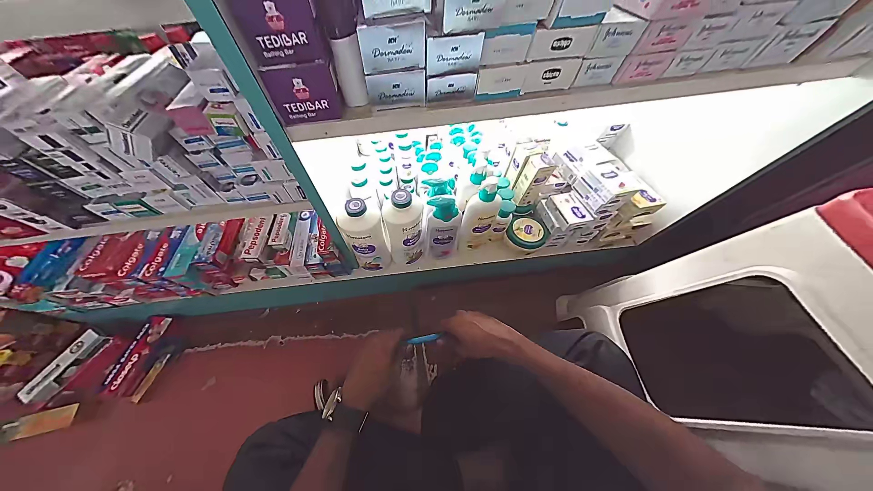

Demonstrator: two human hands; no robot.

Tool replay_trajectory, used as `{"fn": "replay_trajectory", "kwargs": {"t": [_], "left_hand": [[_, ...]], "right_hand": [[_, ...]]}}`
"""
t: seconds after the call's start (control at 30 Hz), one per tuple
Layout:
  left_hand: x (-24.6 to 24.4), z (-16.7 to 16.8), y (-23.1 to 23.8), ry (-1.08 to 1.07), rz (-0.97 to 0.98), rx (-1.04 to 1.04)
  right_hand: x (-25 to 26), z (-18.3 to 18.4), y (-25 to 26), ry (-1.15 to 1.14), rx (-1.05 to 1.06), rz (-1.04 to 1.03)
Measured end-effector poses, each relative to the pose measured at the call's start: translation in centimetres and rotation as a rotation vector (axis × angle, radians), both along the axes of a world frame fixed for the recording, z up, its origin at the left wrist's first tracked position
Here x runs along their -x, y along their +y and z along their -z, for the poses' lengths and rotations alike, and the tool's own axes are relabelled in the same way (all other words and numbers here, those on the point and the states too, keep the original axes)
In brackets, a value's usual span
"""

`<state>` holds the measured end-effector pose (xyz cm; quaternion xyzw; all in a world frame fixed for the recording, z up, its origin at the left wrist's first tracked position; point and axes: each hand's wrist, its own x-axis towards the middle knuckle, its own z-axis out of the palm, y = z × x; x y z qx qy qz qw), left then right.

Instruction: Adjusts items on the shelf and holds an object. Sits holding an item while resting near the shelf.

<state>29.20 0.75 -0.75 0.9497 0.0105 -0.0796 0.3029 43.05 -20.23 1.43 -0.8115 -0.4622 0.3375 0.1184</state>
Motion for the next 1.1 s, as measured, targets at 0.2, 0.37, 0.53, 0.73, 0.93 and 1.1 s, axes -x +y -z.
{"fn": "replay_trajectory", "kwargs": {"t": [0.2, 0.37, 0.53, 0.73, 0.93, 1.1], "left_hand": [[0.1, -0.4, -0.5, -0.09, -0.021, -0.02], [0.0, -0.4, -0.2, 0.105, -0.029, -0.013], [-0.1, -0.1, -0.3, 0.263, 0.055, -0.008], [-0.6, 0.6, 0.2, -0.133, -0.087, 0.097], [2.8, -1.6, 2.7, -0.541, -0.306, 0.239], [9.6, -4.2, 5.0, -0.563, -0.411, 0.246]], "right_hand": [[-0.1, 0.4, -0.1, -0.002, 0.035, 0.018], [0.1, -0.3, -0.1, -0.005, 0.052, 0.016], [0.2, 0.9, -0.1, -0.043, 0.01, -0.01], [-1.2, 1.4, -0.5, -0.098, -0.059, 0.071], [0.8, -1.9, -6.5, -0.289, -0.66, 0.462], [3.8, -3.2, -14.4, -0.247, -0.923, 0.674]]}}
